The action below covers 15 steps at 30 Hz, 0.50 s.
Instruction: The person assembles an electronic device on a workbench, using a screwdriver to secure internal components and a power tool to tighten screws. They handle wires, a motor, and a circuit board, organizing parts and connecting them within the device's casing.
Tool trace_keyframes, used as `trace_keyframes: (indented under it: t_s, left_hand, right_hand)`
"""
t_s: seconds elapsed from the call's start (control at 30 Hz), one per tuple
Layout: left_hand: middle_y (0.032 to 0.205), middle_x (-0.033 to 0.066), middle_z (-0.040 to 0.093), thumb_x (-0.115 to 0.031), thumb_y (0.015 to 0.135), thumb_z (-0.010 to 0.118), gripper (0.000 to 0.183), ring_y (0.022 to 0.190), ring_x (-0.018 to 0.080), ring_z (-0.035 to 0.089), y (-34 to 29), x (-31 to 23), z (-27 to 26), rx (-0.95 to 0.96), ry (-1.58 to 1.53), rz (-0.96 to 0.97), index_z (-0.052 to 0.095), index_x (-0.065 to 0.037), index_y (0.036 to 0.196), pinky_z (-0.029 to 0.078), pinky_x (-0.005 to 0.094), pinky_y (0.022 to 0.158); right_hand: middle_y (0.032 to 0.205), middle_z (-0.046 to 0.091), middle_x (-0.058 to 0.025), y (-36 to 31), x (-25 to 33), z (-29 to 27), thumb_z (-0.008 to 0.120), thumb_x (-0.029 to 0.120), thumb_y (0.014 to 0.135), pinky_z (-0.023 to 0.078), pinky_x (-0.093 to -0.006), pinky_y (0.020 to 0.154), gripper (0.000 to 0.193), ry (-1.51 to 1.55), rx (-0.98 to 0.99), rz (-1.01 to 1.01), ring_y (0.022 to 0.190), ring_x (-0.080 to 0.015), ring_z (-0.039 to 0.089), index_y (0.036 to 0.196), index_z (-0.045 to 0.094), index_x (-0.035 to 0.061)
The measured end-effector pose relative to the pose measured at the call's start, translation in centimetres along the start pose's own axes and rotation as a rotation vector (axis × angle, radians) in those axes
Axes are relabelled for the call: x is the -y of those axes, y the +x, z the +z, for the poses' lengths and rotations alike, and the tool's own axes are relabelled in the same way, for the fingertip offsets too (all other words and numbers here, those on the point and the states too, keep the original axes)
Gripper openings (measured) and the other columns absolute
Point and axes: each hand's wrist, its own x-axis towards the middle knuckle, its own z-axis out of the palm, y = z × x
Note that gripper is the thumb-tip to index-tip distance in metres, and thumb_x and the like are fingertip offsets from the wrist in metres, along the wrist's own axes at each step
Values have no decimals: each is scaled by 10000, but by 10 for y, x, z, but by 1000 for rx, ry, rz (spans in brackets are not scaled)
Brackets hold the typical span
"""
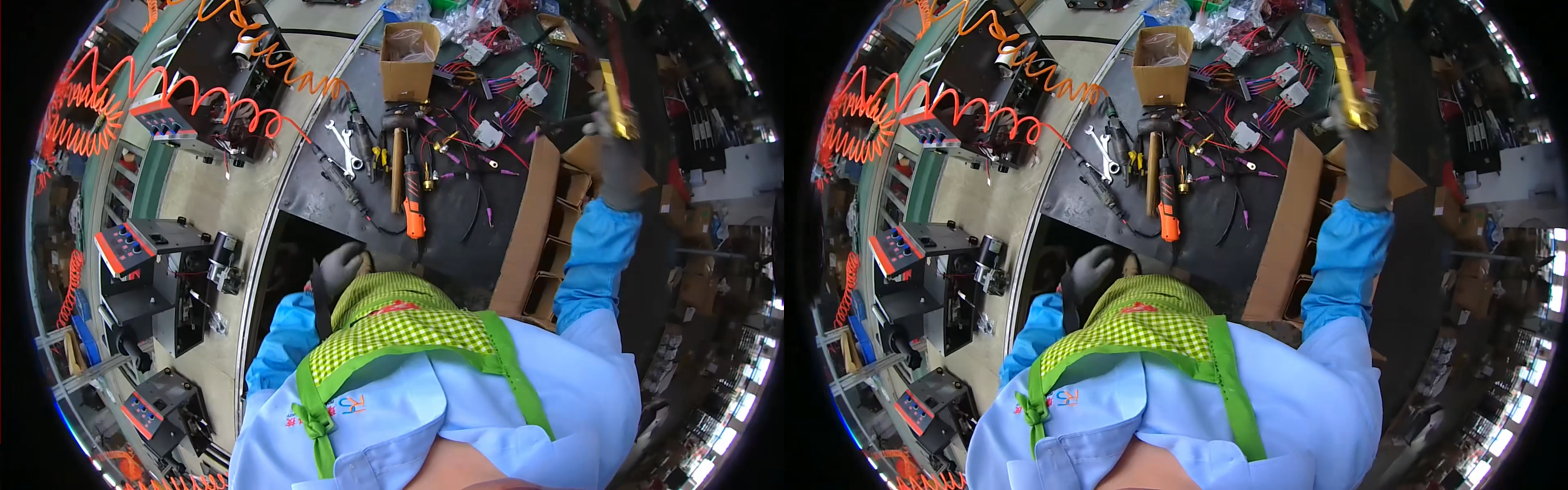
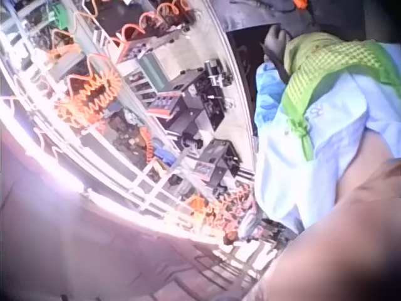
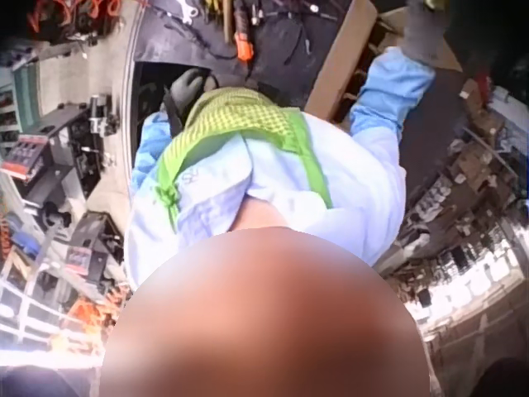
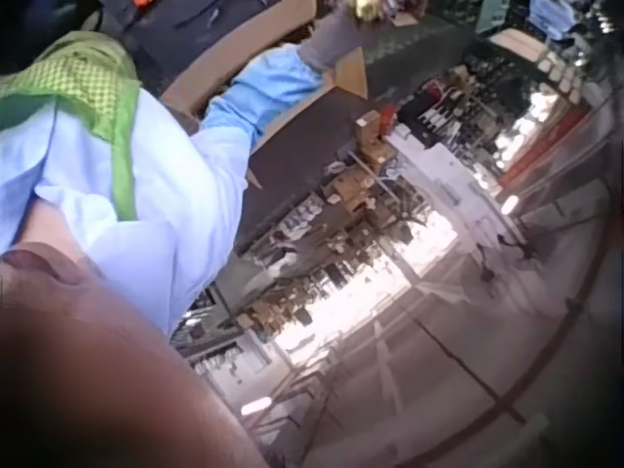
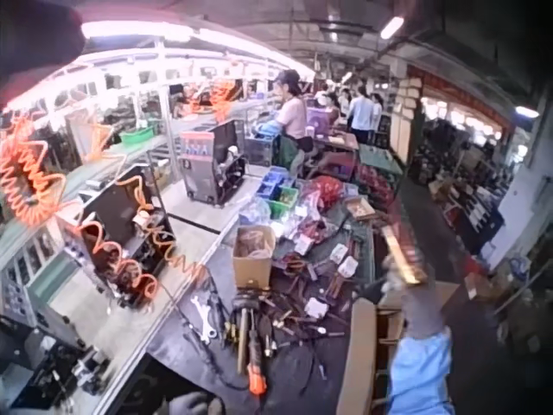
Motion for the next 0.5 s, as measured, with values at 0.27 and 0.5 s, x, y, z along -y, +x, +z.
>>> trace_keyframes:
  t_s: [0.27,0.5]
  left_hand:
    - [1162,164,624,-115,926,571,352,1093,233,598,33,-178,-78,-558,-209,682,550,29,1246,452,352,956]
    - [1244,234,530,-216,864,632,504,1153,382,533,-19,-295,-126,-496,25,1265,499,44,1275,412,429,993]
  right_hand:
    - [955,611,-99,-34,91,-9,712,72,773,494,-323,742,337,-199,196,-570,830,-214,605,1078,576,30]
    - [1012,617,-96,-52,149,30,683,139,666,499,-406,779,260,-335,1136,-534,927,-308,611,907,623,59]
